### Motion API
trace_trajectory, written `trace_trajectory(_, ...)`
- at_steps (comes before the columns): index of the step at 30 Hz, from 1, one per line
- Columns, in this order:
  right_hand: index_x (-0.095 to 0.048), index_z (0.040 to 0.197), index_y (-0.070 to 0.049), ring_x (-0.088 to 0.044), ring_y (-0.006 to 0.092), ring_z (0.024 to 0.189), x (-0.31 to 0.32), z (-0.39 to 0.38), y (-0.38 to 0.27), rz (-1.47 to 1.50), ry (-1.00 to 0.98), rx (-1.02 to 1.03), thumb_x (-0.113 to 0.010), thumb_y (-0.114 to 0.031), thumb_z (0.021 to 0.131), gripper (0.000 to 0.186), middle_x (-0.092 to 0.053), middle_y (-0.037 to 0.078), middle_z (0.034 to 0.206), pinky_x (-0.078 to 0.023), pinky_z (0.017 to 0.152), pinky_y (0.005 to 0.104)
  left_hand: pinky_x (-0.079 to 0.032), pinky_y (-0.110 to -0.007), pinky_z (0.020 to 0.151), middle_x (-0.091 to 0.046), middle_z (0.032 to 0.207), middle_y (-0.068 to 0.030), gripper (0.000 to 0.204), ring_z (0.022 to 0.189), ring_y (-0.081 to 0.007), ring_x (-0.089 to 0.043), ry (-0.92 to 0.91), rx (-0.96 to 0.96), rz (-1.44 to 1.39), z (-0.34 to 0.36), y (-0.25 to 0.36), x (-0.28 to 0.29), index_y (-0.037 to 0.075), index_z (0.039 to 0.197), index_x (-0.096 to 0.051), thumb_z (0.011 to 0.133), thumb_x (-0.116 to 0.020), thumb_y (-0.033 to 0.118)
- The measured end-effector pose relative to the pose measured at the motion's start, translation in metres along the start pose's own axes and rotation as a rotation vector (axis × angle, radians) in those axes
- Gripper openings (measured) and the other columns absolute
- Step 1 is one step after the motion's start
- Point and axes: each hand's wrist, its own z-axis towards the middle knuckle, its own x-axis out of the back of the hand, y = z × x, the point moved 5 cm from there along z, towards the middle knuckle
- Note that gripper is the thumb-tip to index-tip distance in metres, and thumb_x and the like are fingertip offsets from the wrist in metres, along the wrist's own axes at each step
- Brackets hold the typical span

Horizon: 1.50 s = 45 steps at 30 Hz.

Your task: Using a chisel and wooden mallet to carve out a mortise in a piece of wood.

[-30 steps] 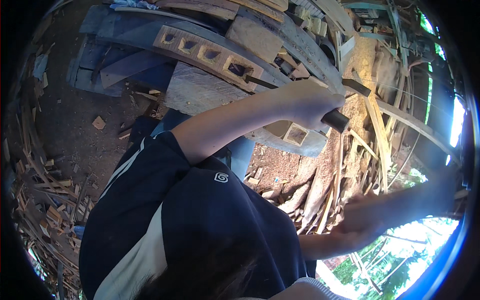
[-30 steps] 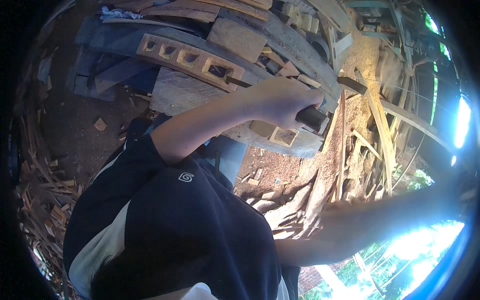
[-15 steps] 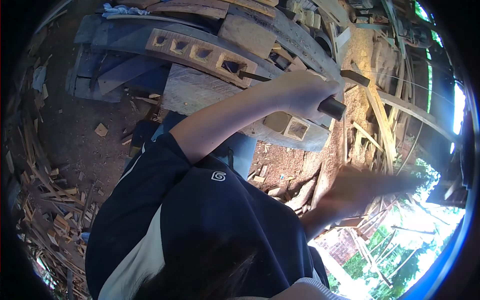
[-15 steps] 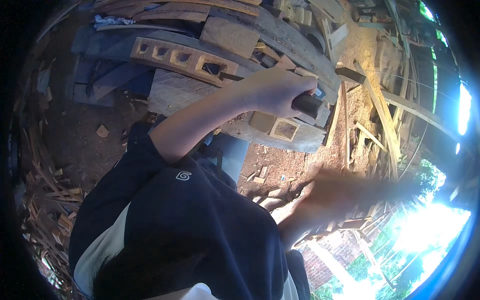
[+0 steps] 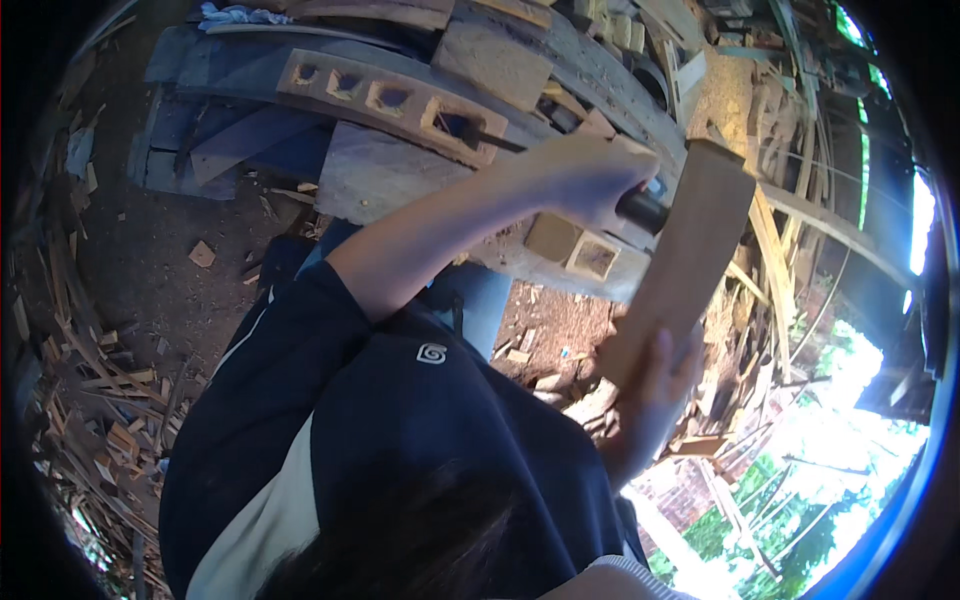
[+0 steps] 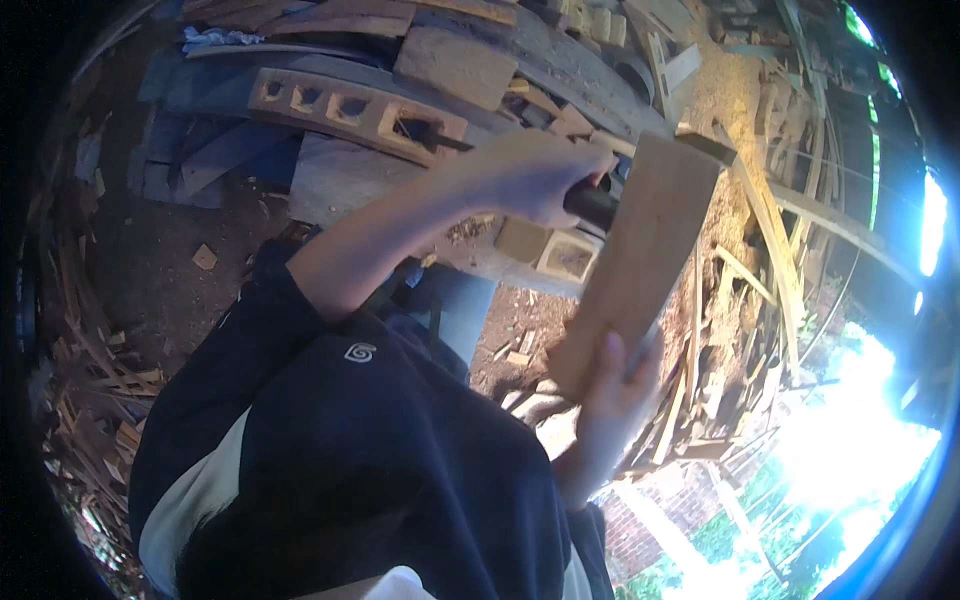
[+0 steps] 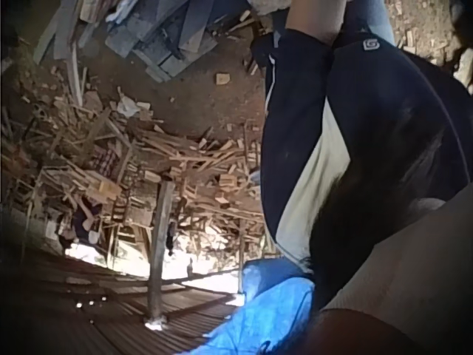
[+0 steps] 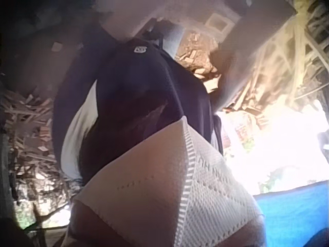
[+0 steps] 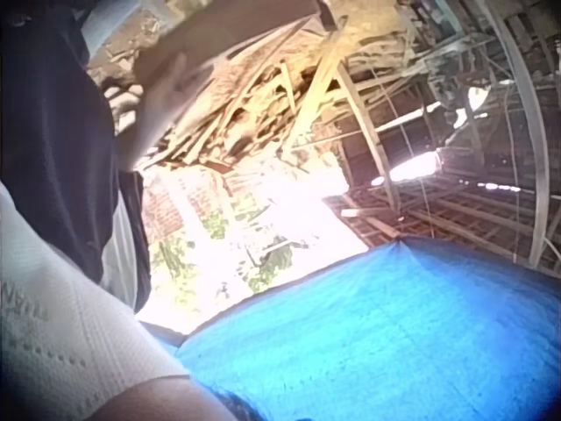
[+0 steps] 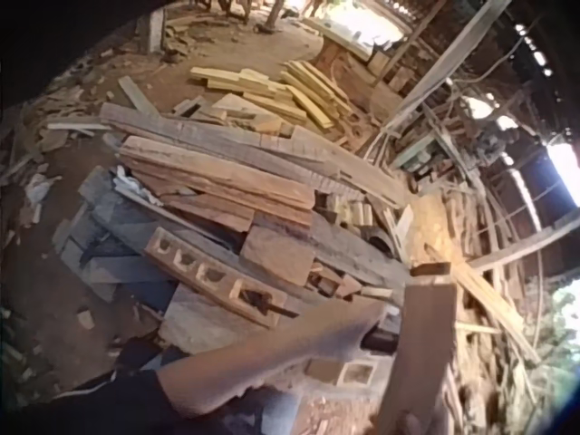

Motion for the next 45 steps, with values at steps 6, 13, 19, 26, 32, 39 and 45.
trace_trajectory(6,-0.043,0.135,0.009,-0.069,0.0256,0.074,0.048,-0.003,0.031,0.828,0.293,-0.078,-0.051,-0.033,0.103,0.054,-0.066,0.027,0.099,-0.058,0.056,0.0311,-0.052,-0.046,0.069,-0.066,0.079,-0.0110,0.034,0.071,-0.0341,-0.069,0.168,-0.091,-0.004,-0.010,0.008,0.012,0.011,0.101,-0.055,0.076,-0.077,0.022)
trace_trajectory(13,-0.041,0.140,0.005,-0.066,0.0271,0.070,0.039,-0.017,0.037,0.750,0.246,-0.122,-0.049,-0.032,0.104,0.053,-0.066,0.028,0.100,-0.056,0.056,0.0335,-0.046,-0.047,0.082,-0.067,0.075,-0.0084,0.037,0.073,-0.0334,-0.069,0.141,-0.150,-0.009,-0.004,0.042,0.019,0.012,0.108,-0.053,0.078,-0.075,0.019)
trace_trajectory(19,-0.037,0.142,0.003,-0.066,0.0306,0.069,0.029,-0.020,0.032,0.746,0.237,-0.142,-0.051,-0.030,0.103,0.054,-0.065,0.031,0.099,-0.056,0.056,0.0365,-0.051,-0.046,0.073,-0.067,0.075,-0.0093,0.032,0.077,-0.0307,-0.070,0.143,-0.049,0.059,-0.004,0.040,0.010,0.012,0.096,-0.062,0.074,-0.076,0.031)
trace_trajectory(26,-0.037,0.143,0.002,-0.066,0.0311,0.069,0.028,-0.024,0.039,0.763,0.226,-0.131,-0.052,-0.030,0.102,0.054,-0.065,0.031,0.098,-0.056,0.057,0.0367,-0.052,-0.044,0.061,-0.067,0.072,-0.0072,0.028,0.068,-0.0280,-0.069,0.364,-0.080,0.104,-0.013,0.036,0.001,0.014,0.081,-0.068,0.070,-0.077,0.038)
trace_trajectory(32,-0.039,0.141,0.002,-0.067,0.0312,0.068,0.029,-0.022,0.038,0.772,0.213,-0.087,-0.052,-0.030,0.102,0.051,-0.065,0.031,0.097,-0.057,0.055,0.0364,-0.052,-0.042,0.061,-0.064,0.063,-0.0042,0.025,0.064,-0.0268,-0.069,0.497,-0.136,0.116,-0.008,0.031,0.009,0.018,0.080,-0.068,0.071,-0.077,0.039)
trace_trajectory(39,-0.041,0.137,0.001,-0.067,0.0306,0.066,0.018,-0.022,0.040,0.807,0.121,-0.019,-0.054,-0.031,0.102,0.049,-0.066,0.029,0.097,-0.057,0.054,0.0363,-0.052,-0.043,0.060,-0.066,0.066,-0.0054,0.024,0.062,-0.0283,-0.068,0.499,-0.072,0.091,-0.011,0.027,0.014,0.017,0.082,-0.069,0.071,-0.076,0.038)
trace_trajectory(45,-0.042,0.136,0.004,-0.067,0.0298,0.070,0.046,-0.019,0.038,0.751,0.199,-0.114,-0.055,-0.036,0.100,0.055,-0.065,0.028,0.098,-0.056,0.057,0.0347,-0.052,-0.043,0.058,-0.066,0.066,-0.0050,0.023,0.065,-0.0288,-0.068,0.513,-0.028,0.101,-0.005,0.024,0.010,0.018,0.079,-0.069,0.071,-0.076,0.038)
